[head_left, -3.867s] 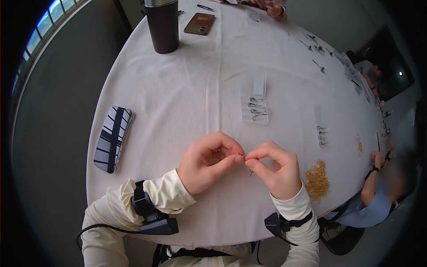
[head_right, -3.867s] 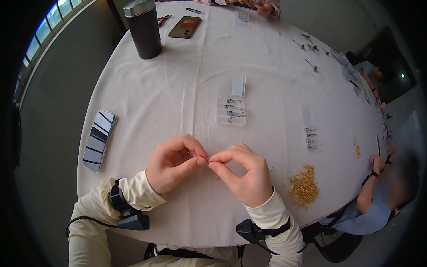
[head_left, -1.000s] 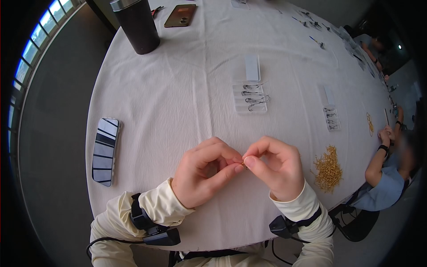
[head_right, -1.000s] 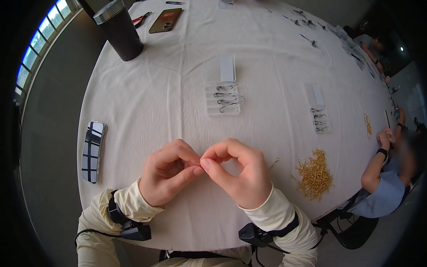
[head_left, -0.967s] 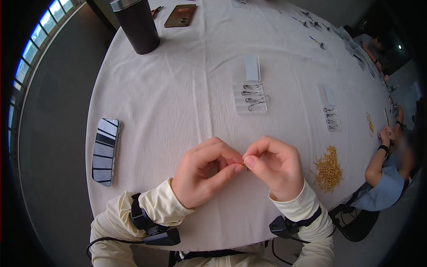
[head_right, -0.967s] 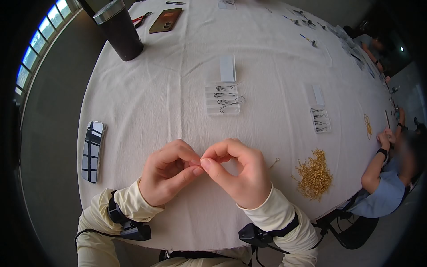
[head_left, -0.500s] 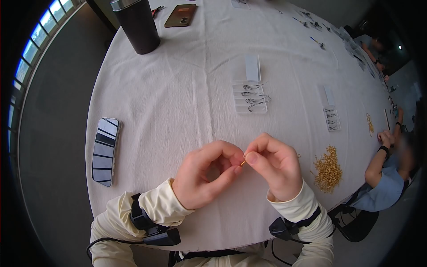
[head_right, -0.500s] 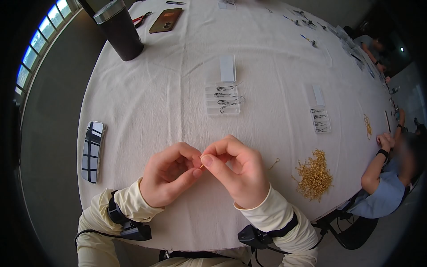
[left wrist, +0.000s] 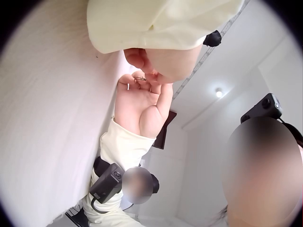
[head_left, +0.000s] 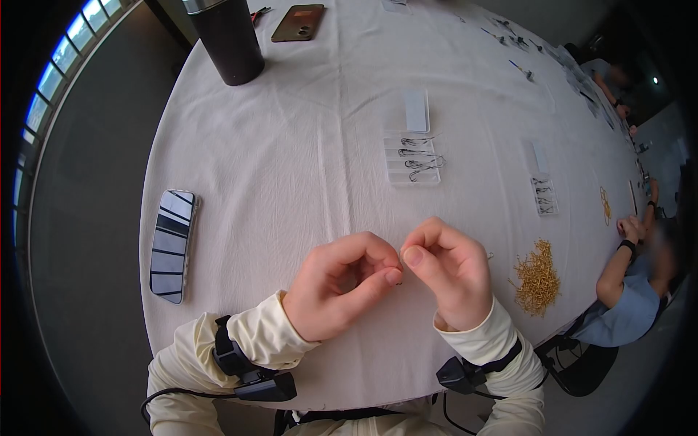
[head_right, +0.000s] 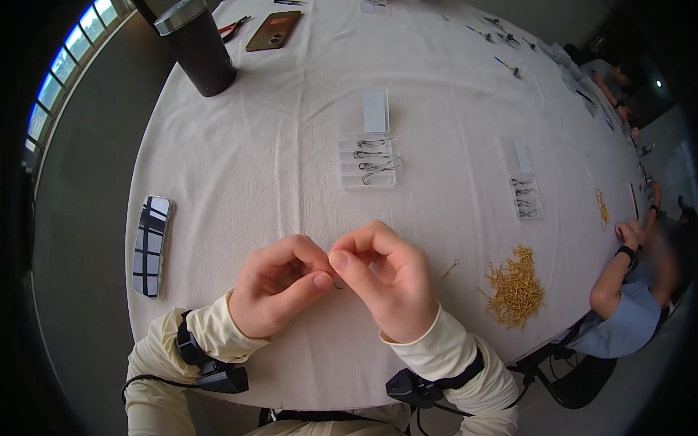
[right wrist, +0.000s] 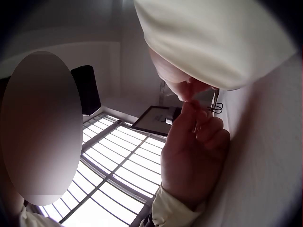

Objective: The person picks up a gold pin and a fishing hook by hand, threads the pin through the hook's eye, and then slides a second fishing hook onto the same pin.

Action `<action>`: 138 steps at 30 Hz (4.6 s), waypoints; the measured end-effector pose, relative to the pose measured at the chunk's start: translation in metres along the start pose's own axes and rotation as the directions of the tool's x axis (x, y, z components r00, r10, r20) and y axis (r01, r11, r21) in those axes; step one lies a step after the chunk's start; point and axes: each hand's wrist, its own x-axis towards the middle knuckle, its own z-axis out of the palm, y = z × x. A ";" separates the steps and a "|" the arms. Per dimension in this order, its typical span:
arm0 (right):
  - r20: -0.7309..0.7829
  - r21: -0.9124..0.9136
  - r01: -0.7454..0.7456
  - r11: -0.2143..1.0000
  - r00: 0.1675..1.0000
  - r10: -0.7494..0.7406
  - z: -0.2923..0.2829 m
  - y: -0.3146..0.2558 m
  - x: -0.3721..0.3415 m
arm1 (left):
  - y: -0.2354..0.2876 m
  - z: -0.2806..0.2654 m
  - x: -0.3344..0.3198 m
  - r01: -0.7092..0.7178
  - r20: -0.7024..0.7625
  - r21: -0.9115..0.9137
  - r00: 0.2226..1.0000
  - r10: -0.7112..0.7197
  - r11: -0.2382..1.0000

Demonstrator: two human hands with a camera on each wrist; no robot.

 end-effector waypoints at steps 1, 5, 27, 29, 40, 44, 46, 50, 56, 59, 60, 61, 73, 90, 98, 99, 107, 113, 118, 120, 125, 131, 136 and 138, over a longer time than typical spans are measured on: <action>-0.014 0.017 -0.005 1.000 1.000 0.005 -0.001 -0.001 0.000 | 0.000 0.001 0.000 -0.010 -0.005 -0.045 1.000 0.010 0.999; -0.028 0.062 -0.015 0.998 0.999 0.016 -0.003 -0.008 0.001 | 0.002 0.000 0.000 0.004 -0.005 -0.048 1.000 -0.004 0.999; 0.063 -0.480 0.281 0.831 0.956 -0.286 -0.003 -0.013 0.003 | -0.004 -0.001 -0.001 0.010 -0.024 0.074 1.000 -0.009 0.997; 0.070 -0.484 0.266 0.834 0.961 -0.267 -0.004 -0.010 0.002 | -0.003 0.000 -0.001 0.006 -0.011 0.100 1.000 -0.005 0.995; 0.019 -0.433 0.223 0.874 0.971 -0.238 -0.007 -0.008 0.004 | 0.006 0.000 0.000 0.034 -0.042 -0.002 0.999 -0.034 0.999; -0.033 -0.384 0.166 0.908 0.980 -0.194 -0.009 -0.009 0.004 | 0.004 0.001 0.001 0.018 -0.071 -0.038 0.997 -0.020 0.999; -0.013 -0.388 0.196 0.901 0.976 -0.218 -0.008 -0.009 0.005 | 0.004 0.000 0.001 0.028 -0.070 -0.046 0.997 -0.031 0.999; 0.032 -0.404 0.236 0.884 0.969 -0.244 -0.007 -0.007 0.005 | 0.005 0.002 0.001 0.014 -0.076 -0.039 0.997 -0.017 0.999; 0.050 -0.421 0.236 0.876 0.970 -0.237 -0.007 -0.007 0.005 | 0.006 0.001 0.000 0.043 -0.060 0.005 0.997 -0.043 0.999; 0.053 -0.434 0.234 0.870 0.971 -0.235 -0.007 -0.007 0.005 | 0.006 0.001 0.000 0.034 -0.050 0.011 0.998 -0.034 0.999; 0.052 -0.434 0.234 0.870 0.971 -0.235 -0.007 -0.007 0.005 | 0.006 0.001 0.000 0.037 -0.045 0.043 0.998 -0.035 0.998; 0.055 -0.436 0.239 0.868 0.969 -0.240 -0.007 -0.006 0.006 | 0.005 0.000 -0.001 0.040 -0.040 0.075 0.999 -0.037 0.996; 0.056 -0.491 0.258 0.832 0.962 -0.266 -0.005 -0.004 0.006 | 0.003 0.002 -0.001 -0.002 -0.103 0.071 0.995 0.009 0.997; 0.130 -0.370 0.324 0.871 0.946 -0.296 -0.007 -0.003 0.008 | 0.005 0.001 0.000 0.046 -0.089 0.070 0.995 -0.040 0.996; 0.106 -0.298 0.213 0.930 0.976 -0.189 -0.010 0.001 0.009 | 0.001 0.003 0.001 0.002 -0.116 -0.031 0.993 -0.006 1.000; 0.107 -0.298 0.213 0.930 0.976 -0.190 -0.008 -0.001 0.009 | 0.001 0.002 0.001 0.001 -0.112 -0.024 0.994 -0.003 1.000; 0.145 -0.246 0.265 0.933 0.961 -0.235 -0.009 0.004 0.009 | 0.001 0.002 0.000 0.016 -0.096 -0.036 0.995 -0.019 0.999; 0.276 -0.055 -0.005 0.998 0.961 0.020 -0.014 -0.005 0.010 | 0.000 0.002 -0.002 0.005 -0.066 0.038 0.998 -0.002 0.999; 0.236 0.005 -0.011 1.000 0.972 0.010 -0.011 -0.007 0.007 | 0.005 0.005 0.000 0.088 -0.081 -0.013 0.993 -0.089 0.996; 0.199 0.036 -0.013 0.999 0.980 0.006 -0.010 -0.007 0.006 | 0.005 0.002 -0.002 0.104 -0.050 0.067 0.994 -0.101 0.992; 0.171 0.063 -0.020 0.998 0.985 0.009 -0.010 -0.006 0.006 | -0.002 -0.001 -0.003 0.086 -0.009 0.142 0.996 -0.086 0.986; 0.123 -0.120 0.033 0.992 0.992 -0.018 -0.010 -0.002 0.007 | 0.001 0.000 -0.003 0.082 -0.038 0.101 0.996 -0.078 0.992; 0.101 -0.170 0.076 0.982 0.993 -0.059 -0.009 -0.003 0.006 | 0.002 0.001 -0.002 0.089 -0.054 0.072 0.995 -0.086 0.993; 0.104 -0.192 0.101 0.976 0.991 -0.083 -0.009 -0.001 0.006 | 0.002 0.000 -0.002 0.071 -0.047 0.086 0.997 -0.067 0.994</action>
